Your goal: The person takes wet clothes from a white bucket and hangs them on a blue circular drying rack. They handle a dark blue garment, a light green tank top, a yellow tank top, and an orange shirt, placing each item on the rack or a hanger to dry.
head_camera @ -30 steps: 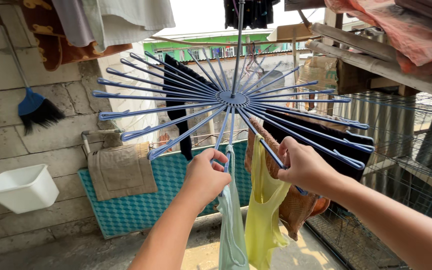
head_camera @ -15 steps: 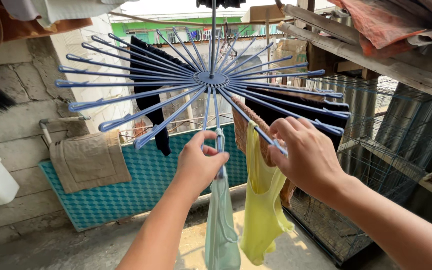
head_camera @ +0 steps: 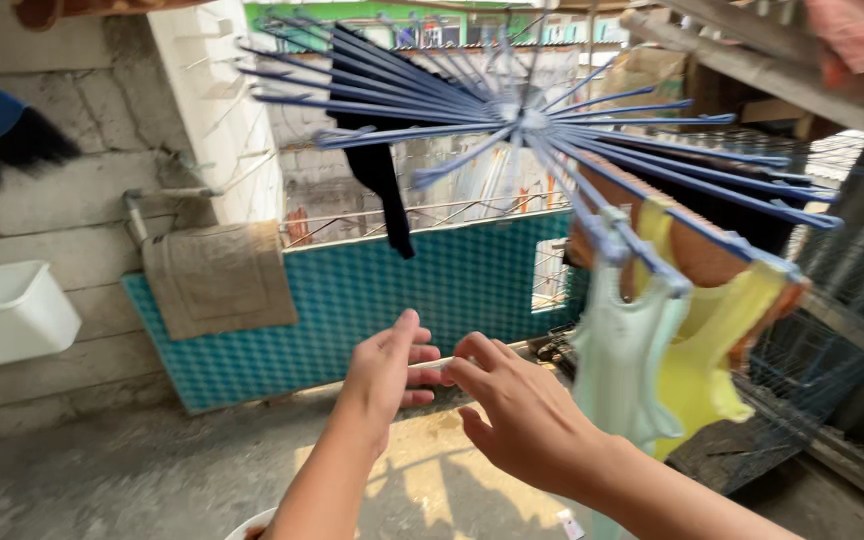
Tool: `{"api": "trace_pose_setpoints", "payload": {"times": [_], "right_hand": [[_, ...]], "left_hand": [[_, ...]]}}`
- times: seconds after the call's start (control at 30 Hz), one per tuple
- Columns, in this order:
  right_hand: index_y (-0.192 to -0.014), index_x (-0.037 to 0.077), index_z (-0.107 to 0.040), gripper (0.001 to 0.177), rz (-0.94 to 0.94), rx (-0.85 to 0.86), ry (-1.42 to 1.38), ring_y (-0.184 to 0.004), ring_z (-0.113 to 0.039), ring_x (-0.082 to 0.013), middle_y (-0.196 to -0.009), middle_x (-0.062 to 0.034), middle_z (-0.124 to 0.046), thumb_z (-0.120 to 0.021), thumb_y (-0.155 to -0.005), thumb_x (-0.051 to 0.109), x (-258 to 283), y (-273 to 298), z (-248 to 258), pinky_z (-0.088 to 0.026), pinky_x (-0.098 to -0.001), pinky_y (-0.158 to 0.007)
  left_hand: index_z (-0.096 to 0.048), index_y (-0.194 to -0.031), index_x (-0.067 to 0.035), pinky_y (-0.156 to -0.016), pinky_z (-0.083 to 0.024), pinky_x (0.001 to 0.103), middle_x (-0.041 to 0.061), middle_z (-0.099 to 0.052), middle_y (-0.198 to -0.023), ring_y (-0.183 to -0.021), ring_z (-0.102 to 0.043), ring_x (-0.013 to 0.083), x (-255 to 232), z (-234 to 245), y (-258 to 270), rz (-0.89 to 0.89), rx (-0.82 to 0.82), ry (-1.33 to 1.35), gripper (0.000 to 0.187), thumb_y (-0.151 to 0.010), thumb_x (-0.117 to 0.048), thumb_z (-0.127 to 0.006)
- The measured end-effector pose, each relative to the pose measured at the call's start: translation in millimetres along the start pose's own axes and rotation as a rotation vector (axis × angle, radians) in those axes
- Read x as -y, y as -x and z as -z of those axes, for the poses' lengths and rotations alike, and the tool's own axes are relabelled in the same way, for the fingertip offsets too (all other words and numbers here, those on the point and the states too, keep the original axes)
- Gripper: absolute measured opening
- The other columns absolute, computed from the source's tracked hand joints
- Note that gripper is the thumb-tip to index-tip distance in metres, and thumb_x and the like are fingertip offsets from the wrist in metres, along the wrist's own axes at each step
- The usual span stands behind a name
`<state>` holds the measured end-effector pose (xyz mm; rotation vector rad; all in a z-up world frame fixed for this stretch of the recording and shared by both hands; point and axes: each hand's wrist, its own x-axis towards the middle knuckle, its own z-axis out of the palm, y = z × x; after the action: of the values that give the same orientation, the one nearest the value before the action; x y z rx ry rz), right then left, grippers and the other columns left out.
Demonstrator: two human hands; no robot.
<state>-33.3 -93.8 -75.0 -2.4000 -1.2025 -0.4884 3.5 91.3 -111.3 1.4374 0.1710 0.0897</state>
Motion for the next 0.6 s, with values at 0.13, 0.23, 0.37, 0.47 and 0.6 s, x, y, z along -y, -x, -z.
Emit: {"api": "trace_pose_setpoints", "payload": {"times": [0.13,0.23,0.37,0.47,0.6], "right_hand": [[-0.115,0.011,-0.058,0.042,-0.193,0.150,-0.034,-0.110,-0.058,-0.0318,-0.121,-0.0087,-0.052,-0.077,-0.078,0.012,19.7,-27.0,-72.0,-0.051,-0.0442,-0.087],[-0.123,0.015,-0.058,0.046,-0.349,0.236,-0.013,-0.115,-0.058,-0.0283,-0.128,-0.0056,-0.050,-0.075,-0.081,0.019,30.9,-46.6,-121.1,-0.050,-0.0422,-0.093],[-0.127,0.019,-0.056,0.046,-0.598,0.395,-0.036,-0.121,-0.057,-0.0250,-0.135,-0.0013,-0.048,-0.072,-0.085,0.026,48.4,-66.1,-183.0,-0.049,-0.0407,-0.099],[-0.121,0.016,-0.058,0.041,-0.550,0.337,-0.095,-0.124,-0.056,-0.0286,-0.132,-0.0059,-0.053,-0.074,-0.085,0.028,52.4,-70.4,-218.2,-0.048,-0.0410,-0.102],[-0.123,0.017,-0.059,0.042,-0.696,0.430,-0.103,-0.123,-0.059,-0.0293,-0.135,-0.0054,-0.053,-0.073,-0.086,0.031,54.7,-67.5,-249.1,-0.049,-0.0405,-0.104]], "left_hand": [[-0.069,-0.115,-0.005,-0.070,-0.059,0.038,0.010,-0.074,-0.103,-0.086,-0.072,0.0217,32.5,99.4,5.0,0.151,0.024,-0.028,0.038,-0.092,-0.034,-0.058],[-0.067,-0.116,-0.003,-0.071,-0.059,0.038,0.010,-0.074,-0.104,-0.087,-0.072,0.0224,49.0,174.6,-3.8,0.206,-0.014,-0.018,0.035,-0.093,-0.029,-0.058],[-0.066,-0.117,-0.004,-0.071,-0.058,0.040,0.012,-0.073,-0.103,-0.087,-0.071,0.0247,64.7,258.8,-25.8,0.239,-0.074,-0.023,0.033,-0.094,-0.026,-0.060],[-0.065,-0.116,-0.003,-0.071,-0.058,0.042,0.013,-0.071,-0.102,-0.087,-0.071,0.0262,75.8,302.7,-38.9,0.284,-0.089,0.013,0.031,-0.094,-0.024,-0.061],[-0.064,-0.116,-0.004,-0.072,-0.057,0.043,0.013,-0.070,-0.101,-0.086,-0.070,0.0267,93.5,344.1,-51.1,0.337,-0.115,0.034,0.028,-0.095,-0.022,-0.059]]}}
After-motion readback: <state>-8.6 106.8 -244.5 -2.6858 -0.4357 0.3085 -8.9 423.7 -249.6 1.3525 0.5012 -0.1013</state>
